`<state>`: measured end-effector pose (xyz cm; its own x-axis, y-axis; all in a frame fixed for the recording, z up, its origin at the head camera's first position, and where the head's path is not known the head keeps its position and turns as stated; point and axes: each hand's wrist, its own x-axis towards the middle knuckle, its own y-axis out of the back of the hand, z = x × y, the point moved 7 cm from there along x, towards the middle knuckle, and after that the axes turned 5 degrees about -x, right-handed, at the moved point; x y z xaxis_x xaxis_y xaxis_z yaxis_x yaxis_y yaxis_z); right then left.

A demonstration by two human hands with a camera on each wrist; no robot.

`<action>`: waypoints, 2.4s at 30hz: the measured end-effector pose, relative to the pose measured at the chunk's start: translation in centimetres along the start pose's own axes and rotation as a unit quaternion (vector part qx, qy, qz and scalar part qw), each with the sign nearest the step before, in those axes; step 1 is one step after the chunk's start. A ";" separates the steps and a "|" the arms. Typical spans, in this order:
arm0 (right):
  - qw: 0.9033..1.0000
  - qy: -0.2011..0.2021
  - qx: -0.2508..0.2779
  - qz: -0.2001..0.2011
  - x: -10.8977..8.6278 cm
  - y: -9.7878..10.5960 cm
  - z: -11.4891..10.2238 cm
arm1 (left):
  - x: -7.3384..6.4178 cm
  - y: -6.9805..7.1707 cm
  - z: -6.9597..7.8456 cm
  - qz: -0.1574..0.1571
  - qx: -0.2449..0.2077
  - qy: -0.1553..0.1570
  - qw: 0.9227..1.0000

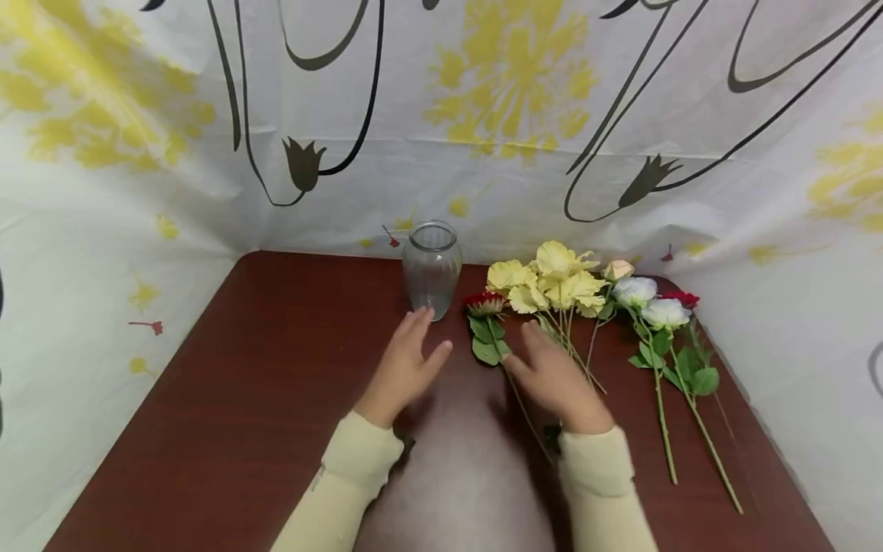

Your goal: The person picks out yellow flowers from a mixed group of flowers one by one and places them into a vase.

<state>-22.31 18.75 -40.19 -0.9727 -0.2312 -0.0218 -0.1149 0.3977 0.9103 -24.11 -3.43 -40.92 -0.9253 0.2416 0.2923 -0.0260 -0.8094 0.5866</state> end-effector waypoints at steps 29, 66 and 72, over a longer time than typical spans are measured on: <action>0.996 -0.072 -0.052 -0.026 6.6 3.3 10.9 | 11.7 3.3 -4.2 0.043 -0.137 0.116 0.983; 0.994 -0.106 0.025 -0.020 8.1 1.4 12.2 | 1.7 5.1 -3.1 0.037 -0.203 0.046 0.977; 0.980 -0.139 0.140 -0.022 7.3 2.1 12.7 | 1.1 5.2 -3.4 0.034 -0.214 0.046 0.975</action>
<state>-32.24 29.22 -43.67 -0.9785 -0.0189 -0.2052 -0.1711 0.6299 0.7576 -26.57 -9.21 -40.11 -0.9598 0.1461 0.2398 -0.1005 -0.9761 0.1927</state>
